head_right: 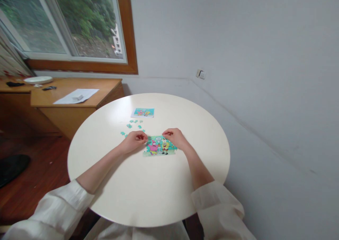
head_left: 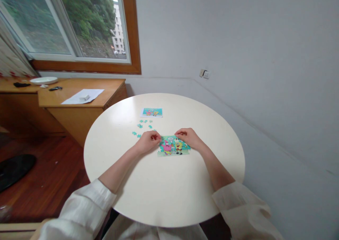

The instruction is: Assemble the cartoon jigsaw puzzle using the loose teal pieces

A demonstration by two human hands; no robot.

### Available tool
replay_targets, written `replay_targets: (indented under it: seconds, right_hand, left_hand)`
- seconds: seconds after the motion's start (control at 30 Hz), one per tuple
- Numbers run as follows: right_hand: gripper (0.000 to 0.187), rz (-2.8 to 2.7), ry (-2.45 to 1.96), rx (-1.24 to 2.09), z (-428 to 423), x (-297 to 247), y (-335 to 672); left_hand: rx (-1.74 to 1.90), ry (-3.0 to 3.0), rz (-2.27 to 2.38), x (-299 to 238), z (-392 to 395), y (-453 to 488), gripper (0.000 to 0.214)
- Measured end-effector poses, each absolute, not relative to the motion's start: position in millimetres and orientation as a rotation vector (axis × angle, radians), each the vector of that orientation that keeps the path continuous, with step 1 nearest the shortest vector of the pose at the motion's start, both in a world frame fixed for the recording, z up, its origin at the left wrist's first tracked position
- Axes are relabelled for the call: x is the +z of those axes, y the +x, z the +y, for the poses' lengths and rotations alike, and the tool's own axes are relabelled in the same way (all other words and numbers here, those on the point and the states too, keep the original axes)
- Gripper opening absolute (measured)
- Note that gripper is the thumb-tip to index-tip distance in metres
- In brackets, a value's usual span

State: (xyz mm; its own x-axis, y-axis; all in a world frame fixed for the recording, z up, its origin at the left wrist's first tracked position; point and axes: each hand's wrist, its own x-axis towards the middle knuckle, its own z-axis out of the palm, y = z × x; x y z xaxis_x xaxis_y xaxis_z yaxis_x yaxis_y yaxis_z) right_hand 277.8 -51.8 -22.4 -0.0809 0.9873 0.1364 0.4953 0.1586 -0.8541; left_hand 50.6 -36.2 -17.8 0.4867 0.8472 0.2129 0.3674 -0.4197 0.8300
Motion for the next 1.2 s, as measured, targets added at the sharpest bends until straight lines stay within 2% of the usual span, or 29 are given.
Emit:
replay_targets:
  seconds: [0.37, 1.2]
  right_hand:
    - [0.014, -1.693, -1.439, 0.925, -53.2, -23.5, 280.0]
    - [0.008, -1.723, -1.494, 0.856, -51.0, -27.8, 279.2]
  left_hand:
    - [0.735, 2.296, 0.794, -21.2, -34.9, 46.3, 0.026]
    - [0.667, 2.343, 0.798, -18.8, -35.5, 46.7, 0.026]
